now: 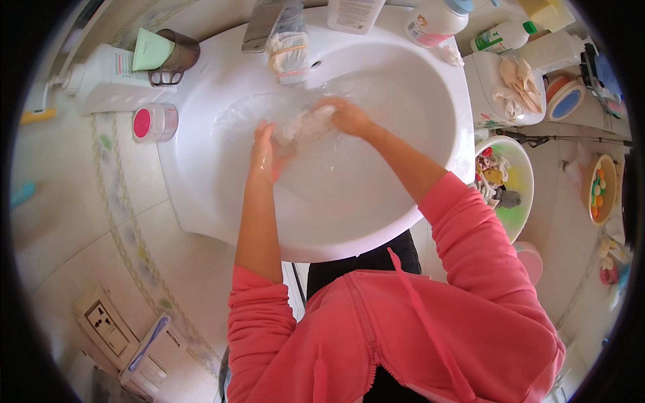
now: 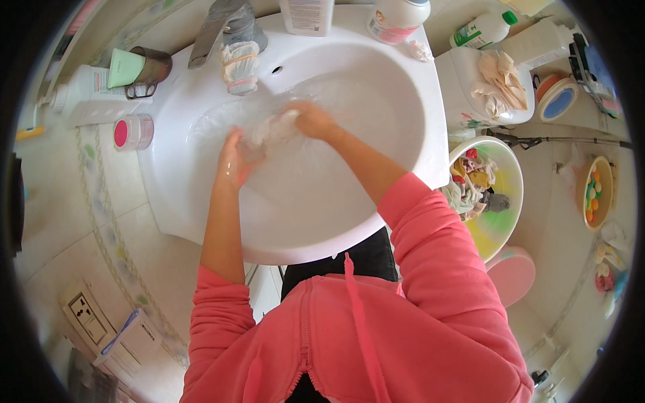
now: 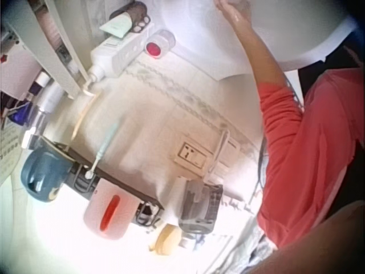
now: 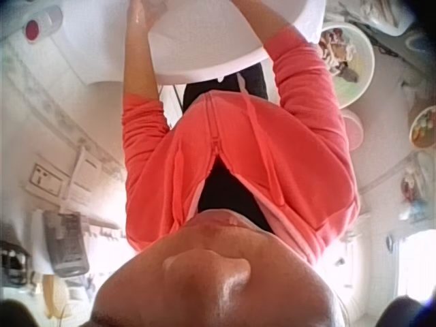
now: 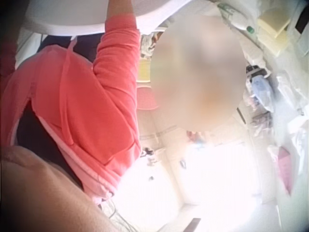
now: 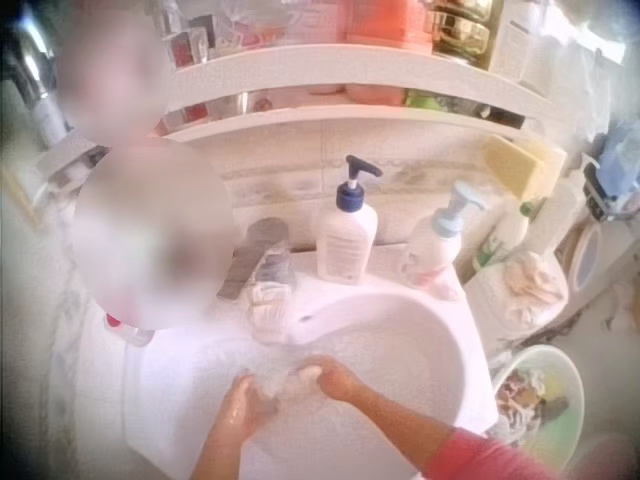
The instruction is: The person hand-washes several small white cloths in a bathroom sink. They repeatedly wet, rub, and wring each cloth under running water, then place the cleaned items into a nearby basin.
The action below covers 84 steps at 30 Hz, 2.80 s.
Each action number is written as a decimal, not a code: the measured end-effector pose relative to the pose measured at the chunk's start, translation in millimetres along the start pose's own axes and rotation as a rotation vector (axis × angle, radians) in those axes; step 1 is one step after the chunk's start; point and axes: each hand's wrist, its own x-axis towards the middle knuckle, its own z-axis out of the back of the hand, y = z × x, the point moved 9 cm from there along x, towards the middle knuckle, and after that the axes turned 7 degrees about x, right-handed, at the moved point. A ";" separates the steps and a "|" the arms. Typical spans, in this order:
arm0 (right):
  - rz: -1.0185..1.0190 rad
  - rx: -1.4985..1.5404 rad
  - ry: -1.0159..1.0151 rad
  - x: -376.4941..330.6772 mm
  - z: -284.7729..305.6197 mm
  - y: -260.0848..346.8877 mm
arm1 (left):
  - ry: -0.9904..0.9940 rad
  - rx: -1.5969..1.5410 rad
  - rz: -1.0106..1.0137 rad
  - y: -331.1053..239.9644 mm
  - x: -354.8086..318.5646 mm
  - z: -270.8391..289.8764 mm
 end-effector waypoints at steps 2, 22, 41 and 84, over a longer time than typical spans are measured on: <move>0.094 0.317 0.084 -4.2 -37.6 46.7 | 0.241 -0.179 0.146 4.2 -6.6 -22.3; 0.180 -0.688 -0.139 -21.6 41.0 34.2 | 0.100 -0.076 -0.171 -18.8 -27.4 -5.9; 0.726 -0.417 -0.152 -80.6 -97.7 166.3 | 0.475 -0.286 0.117 7.5 -22.8 -48.8; 0.556 -0.391 -0.401 -34.1 -24.7 119.9 | 0.346 -0.219 -0.163 1.2 -28.6 -63.0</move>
